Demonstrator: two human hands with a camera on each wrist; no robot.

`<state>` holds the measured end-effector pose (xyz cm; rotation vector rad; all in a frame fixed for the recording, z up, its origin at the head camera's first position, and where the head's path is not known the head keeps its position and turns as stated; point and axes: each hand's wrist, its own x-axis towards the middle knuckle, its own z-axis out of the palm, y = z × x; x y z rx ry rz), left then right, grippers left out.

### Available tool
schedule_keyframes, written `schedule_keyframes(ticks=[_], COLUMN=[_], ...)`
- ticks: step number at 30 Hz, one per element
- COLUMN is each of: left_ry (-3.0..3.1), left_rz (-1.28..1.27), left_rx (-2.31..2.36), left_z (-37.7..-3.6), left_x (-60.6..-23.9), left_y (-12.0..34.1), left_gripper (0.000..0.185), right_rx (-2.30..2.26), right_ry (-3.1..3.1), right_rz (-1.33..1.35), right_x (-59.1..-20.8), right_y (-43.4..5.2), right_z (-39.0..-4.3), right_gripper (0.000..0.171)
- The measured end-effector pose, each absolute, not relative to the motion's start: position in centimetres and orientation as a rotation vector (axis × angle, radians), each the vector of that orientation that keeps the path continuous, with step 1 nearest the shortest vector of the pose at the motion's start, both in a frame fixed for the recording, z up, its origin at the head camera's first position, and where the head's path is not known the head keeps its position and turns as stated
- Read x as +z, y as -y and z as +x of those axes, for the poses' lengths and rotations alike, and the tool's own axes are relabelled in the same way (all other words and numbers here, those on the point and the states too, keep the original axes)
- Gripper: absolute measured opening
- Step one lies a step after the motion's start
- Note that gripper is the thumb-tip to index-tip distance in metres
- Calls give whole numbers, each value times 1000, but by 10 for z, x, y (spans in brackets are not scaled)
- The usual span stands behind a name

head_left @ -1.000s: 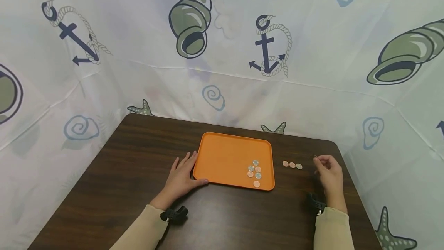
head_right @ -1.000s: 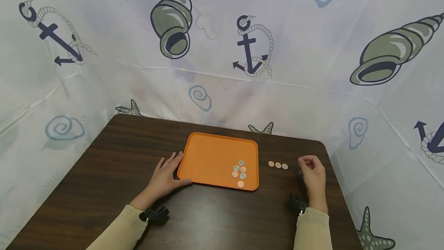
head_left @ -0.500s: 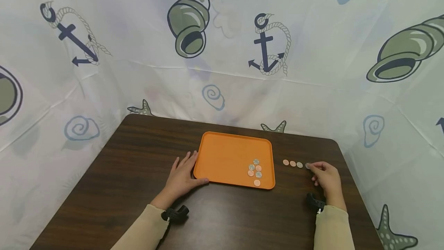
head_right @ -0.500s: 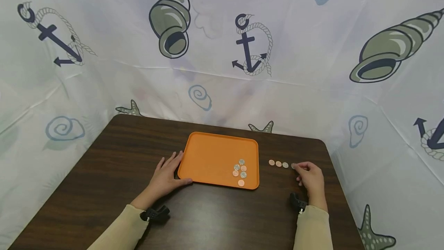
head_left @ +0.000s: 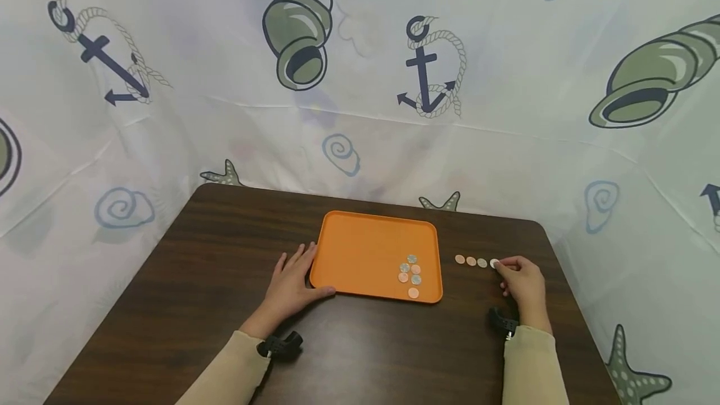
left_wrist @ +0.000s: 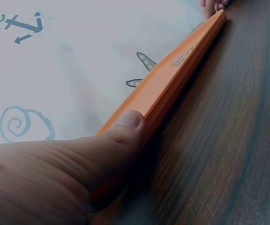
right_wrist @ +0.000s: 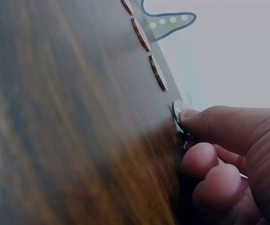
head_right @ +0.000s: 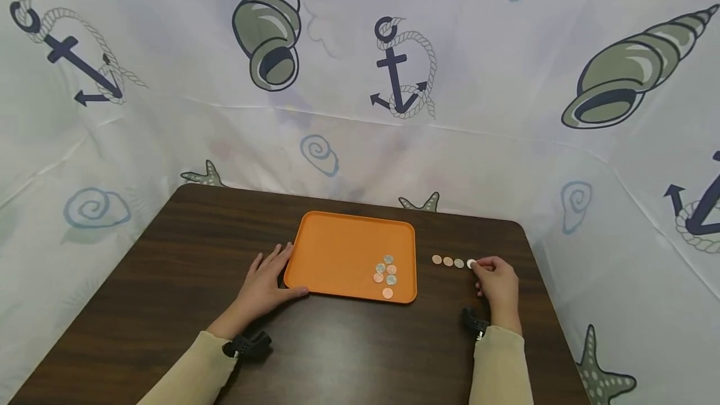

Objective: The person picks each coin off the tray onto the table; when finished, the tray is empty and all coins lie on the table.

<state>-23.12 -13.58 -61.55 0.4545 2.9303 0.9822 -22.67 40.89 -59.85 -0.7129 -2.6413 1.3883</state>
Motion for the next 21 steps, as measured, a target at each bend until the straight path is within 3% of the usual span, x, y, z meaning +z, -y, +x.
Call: schedule_keyframes(ticks=[12, 21], left_ry=[-2932, -2937], left_rz=[452, 460], left_rx=[997, 965], left_z=[-230, -232], left_x=[-617, -616], left_y=[136, 137], left_gripper=[121, 121], right_rx=[1396, 1637], right_ry=[2663, 2411], right_rz=[-683, -728], right_x=[-595, -601], right_y=[-407, -413], right_z=[-225, -227], right_gripper=[32, 47])
